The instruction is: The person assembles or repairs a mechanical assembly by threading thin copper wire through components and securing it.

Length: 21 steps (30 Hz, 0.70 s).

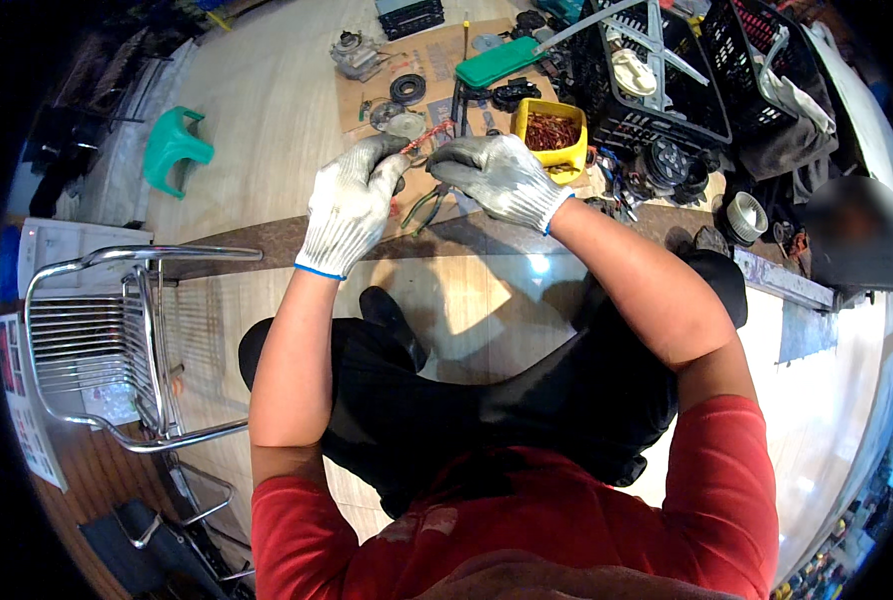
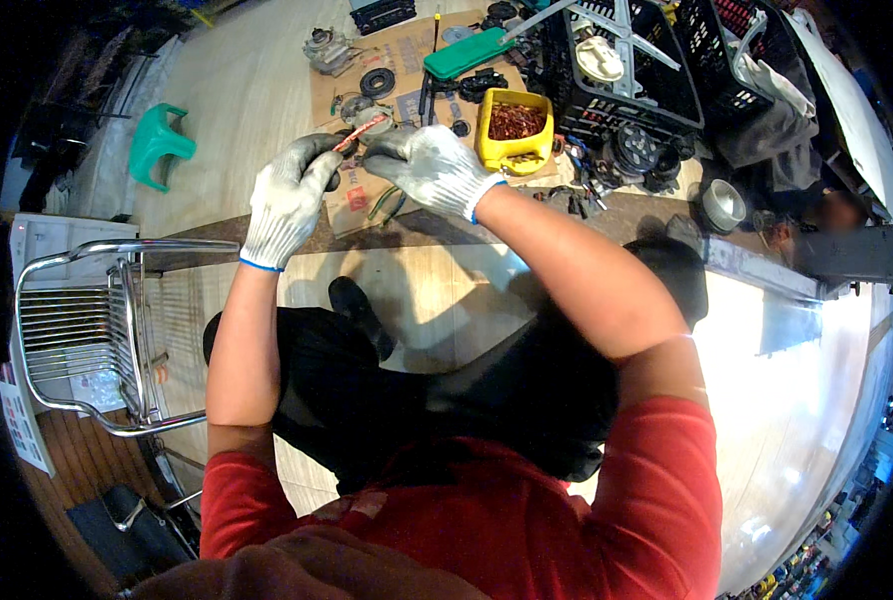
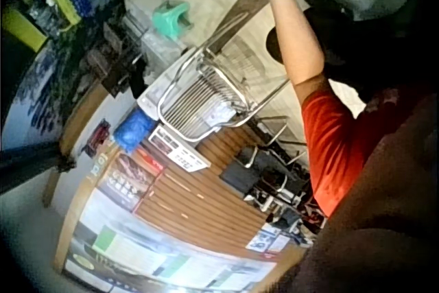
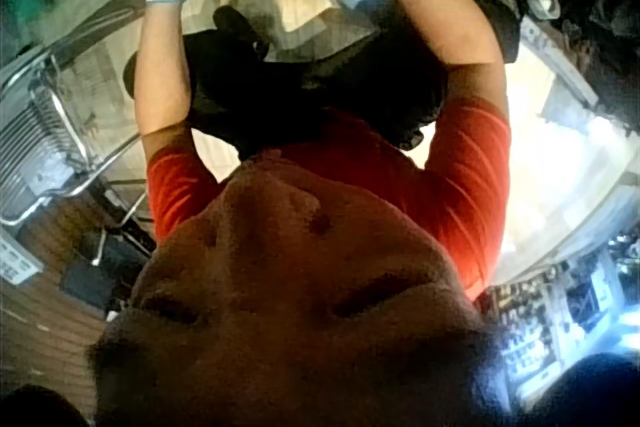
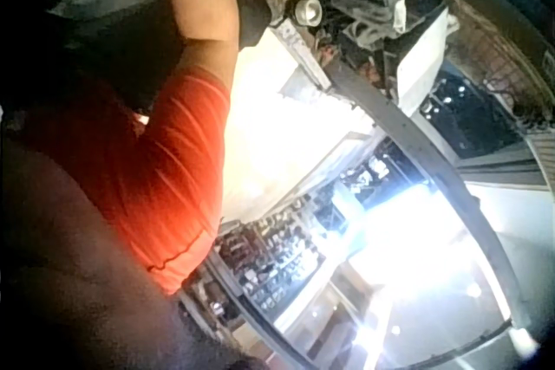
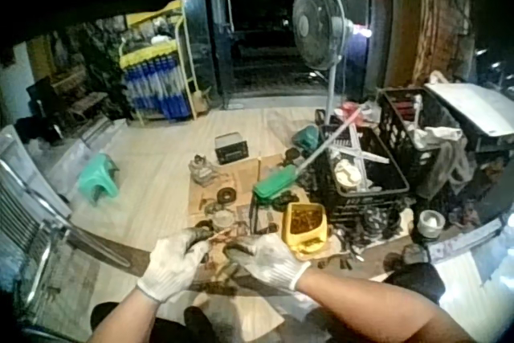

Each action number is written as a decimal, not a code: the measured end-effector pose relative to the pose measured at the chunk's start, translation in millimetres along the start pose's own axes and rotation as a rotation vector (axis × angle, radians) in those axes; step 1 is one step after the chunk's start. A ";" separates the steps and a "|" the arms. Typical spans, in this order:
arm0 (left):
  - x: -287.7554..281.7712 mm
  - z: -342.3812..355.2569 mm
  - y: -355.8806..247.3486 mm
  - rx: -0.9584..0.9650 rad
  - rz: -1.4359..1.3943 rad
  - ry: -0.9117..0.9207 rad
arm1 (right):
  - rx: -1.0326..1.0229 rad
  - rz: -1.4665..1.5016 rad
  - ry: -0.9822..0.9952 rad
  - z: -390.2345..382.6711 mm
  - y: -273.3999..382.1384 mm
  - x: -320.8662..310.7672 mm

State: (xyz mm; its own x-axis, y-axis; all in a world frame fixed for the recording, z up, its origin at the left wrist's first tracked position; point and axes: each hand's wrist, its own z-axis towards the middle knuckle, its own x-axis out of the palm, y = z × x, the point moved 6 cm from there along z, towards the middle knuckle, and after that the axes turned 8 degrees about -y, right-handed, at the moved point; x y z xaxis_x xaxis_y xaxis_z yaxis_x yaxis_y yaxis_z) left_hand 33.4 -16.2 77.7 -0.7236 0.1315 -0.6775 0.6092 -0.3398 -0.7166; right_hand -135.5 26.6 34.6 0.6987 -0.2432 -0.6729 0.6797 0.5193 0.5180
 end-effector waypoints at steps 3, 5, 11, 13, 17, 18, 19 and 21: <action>1.3 -1.0 -2.6 0.055 0.150 -0.009 | 0.096 0.001 0.048 -1.9 -6.0 3.8; 4.0 -2.6 -4.2 0.096 0.150 -0.020 | -0.005 -0.039 0.002 -0.9 3.0 2.0; 11.5 -2.9 -3.7 0.151 0.191 -0.015 | 0.025 -0.034 0.024 -3.0 5.8 2.1; 10.4 -4.0 -3.0 0.152 0.172 -0.038 | 0.162 0.077 0.032 -1.0 5.4 -1.2; 4.5 -2.5 -1.0 0.144 0.124 -0.075 | 0.490 0.454 -0.027 -0.6 2.5 -8.2; 4.1 -1.9 -1.1 0.140 0.123 -0.080 | 0.562 0.553 -0.038 -2.4 1.1 -8.3; 4.9 -1.9 -1.5 0.152 0.112 -0.081 | 0.640 0.632 -0.032 -5.9 -0.2 -5.3; 7.3 -2.0 -2.0 0.174 0.090 -0.080 | 0.797 0.788 -0.019 -13.8 -1.4 2.8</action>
State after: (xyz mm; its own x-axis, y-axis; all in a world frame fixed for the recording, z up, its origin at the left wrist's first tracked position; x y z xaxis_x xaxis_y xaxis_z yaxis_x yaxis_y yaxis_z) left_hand 27.6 -12.6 73.9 -0.6967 0.0210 -0.7170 0.6121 -0.5038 -0.6095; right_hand -137.6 36.5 24.7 0.9956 -0.0940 -0.0034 -0.0096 -0.1374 0.9905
